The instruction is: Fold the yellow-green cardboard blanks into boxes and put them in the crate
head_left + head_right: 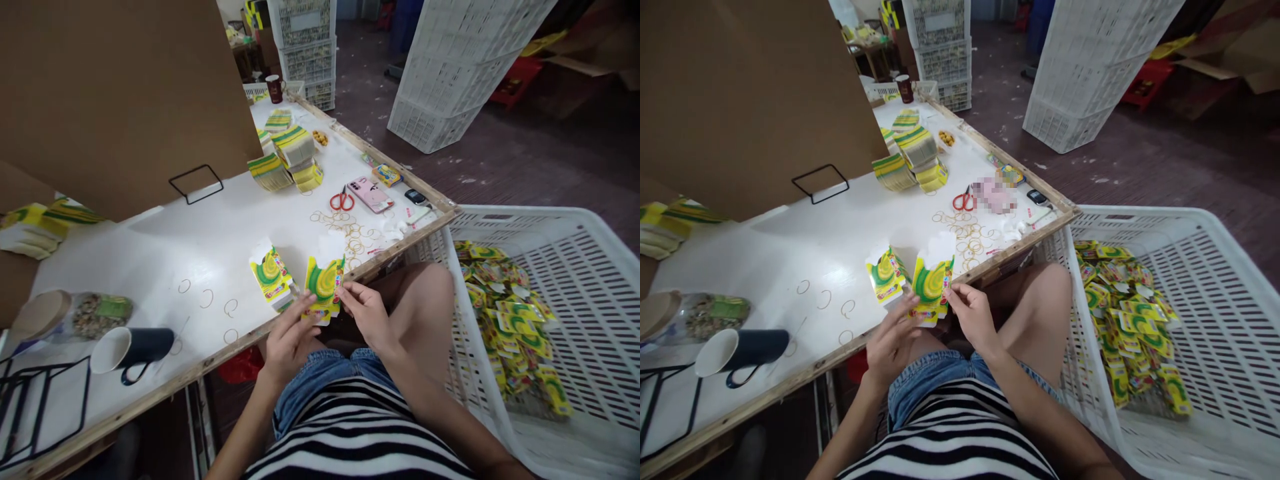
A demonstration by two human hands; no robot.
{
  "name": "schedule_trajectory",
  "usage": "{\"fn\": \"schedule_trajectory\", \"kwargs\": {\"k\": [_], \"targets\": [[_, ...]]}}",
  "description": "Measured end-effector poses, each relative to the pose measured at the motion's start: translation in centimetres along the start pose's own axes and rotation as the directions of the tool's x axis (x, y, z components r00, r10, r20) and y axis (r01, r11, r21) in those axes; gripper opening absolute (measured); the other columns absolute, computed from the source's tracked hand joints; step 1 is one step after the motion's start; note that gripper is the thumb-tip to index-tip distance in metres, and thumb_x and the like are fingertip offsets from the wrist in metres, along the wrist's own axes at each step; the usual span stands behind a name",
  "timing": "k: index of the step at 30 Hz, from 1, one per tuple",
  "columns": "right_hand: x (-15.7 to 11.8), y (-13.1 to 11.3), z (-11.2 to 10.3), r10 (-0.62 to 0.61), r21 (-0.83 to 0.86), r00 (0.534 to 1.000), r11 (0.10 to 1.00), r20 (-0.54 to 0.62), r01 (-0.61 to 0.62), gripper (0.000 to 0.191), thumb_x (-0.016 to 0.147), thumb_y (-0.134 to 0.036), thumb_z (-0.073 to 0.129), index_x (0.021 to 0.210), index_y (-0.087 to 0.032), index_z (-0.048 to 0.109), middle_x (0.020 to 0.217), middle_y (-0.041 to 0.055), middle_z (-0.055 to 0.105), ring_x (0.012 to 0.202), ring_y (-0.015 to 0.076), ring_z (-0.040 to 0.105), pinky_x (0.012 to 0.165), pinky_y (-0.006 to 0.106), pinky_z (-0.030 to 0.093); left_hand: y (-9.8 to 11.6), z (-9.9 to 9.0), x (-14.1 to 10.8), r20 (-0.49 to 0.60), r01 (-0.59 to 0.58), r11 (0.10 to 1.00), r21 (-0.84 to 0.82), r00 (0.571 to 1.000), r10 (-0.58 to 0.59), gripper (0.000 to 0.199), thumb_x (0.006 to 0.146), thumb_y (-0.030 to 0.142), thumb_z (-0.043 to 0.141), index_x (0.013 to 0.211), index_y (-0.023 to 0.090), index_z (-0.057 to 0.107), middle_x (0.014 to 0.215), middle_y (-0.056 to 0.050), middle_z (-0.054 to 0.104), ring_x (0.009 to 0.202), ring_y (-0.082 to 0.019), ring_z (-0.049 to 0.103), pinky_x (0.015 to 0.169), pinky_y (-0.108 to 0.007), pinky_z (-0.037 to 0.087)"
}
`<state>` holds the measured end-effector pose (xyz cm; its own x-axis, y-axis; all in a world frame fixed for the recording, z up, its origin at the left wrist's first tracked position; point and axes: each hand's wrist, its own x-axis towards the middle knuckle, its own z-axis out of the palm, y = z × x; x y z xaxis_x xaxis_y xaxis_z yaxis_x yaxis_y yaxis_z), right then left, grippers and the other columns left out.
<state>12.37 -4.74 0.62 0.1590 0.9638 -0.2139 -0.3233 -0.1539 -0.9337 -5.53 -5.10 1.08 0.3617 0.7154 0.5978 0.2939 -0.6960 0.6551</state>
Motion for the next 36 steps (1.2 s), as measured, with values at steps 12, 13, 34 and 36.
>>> {"fn": "schedule_trajectory", "kwargs": {"k": [12, 13, 34, 36], "targets": [[-1.2, 0.3, 1.1, 0.033, 0.099, 0.989, 0.994, 0.147, -0.048, 0.038, 0.066, -0.052, 0.079, 0.082, -0.021, 0.064, 0.068, 0.0006, 0.068, 0.06, 0.0161, 0.06, 0.055, 0.028, 0.05, 0.8, 0.5, 2.1, 0.387, 0.656, 0.32, -0.683, 0.697, -0.604, 0.062, 0.067, 0.068, 0.071, 0.107, 0.02, 0.069, 0.106, -0.012, 0.074, 0.104, -0.033, 0.068, 0.085, -0.044, 0.057], [-1.2, 0.3, 1.2, 0.021, 0.101, 0.991, 0.994, 0.131, -0.035, 0.038, 0.066, -0.052, 0.079, 0.082, -0.021, 0.064, 0.068, 0.0011, 0.068, 0.062, 0.0168, 0.062, 0.058, 0.029, 0.051, 0.9, 0.7, 2.1, 0.383, 0.652, 0.316, -0.689, 0.697, -0.606, 0.061, 0.067, 0.066, 0.072, 0.106, 0.019, 0.069, 0.106, -0.012, 0.074, 0.103, -0.033, 0.068, 0.085, -0.044, 0.056], [-0.7, 1.4, 0.1, -0.198, -0.247, 0.98, 0.949, 0.02, 0.197, 0.02, 0.08, -0.035, 0.07, 0.09, -0.02, 0.061, 0.076, 0.001, 0.065, 0.062, 0.0143, 0.057, 0.059, 0.026, 0.047, 0.6, 2.5, 2.2, 0.057, 0.605, 0.554, -0.572, 0.703, -0.709, 0.075, 0.079, 0.032, 0.075, 0.138, 0.025, 0.029, 0.095, -0.004, 0.072, 0.087, -0.019, 0.071, 0.078, -0.03, 0.055], [-0.6, 1.2, -0.3, -0.236, -0.213, 0.97, 0.946, 0.066, 0.245, 0.037, 0.081, -0.031, 0.07, 0.114, -0.022, 0.057, 0.088, 0.0014, 0.067, 0.066, 0.0139, 0.058, 0.061, 0.025, 0.047, 0.7, 2.0, 2.2, 0.101, 0.612, 0.552, -0.566, 0.716, -0.691, 0.083, 0.08, 0.03, 0.073, 0.143, 0.027, 0.019, 0.094, -0.003, 0.071, 0.083, -0.019, 0.072, 0.075, -0.03, 0.056]]}}
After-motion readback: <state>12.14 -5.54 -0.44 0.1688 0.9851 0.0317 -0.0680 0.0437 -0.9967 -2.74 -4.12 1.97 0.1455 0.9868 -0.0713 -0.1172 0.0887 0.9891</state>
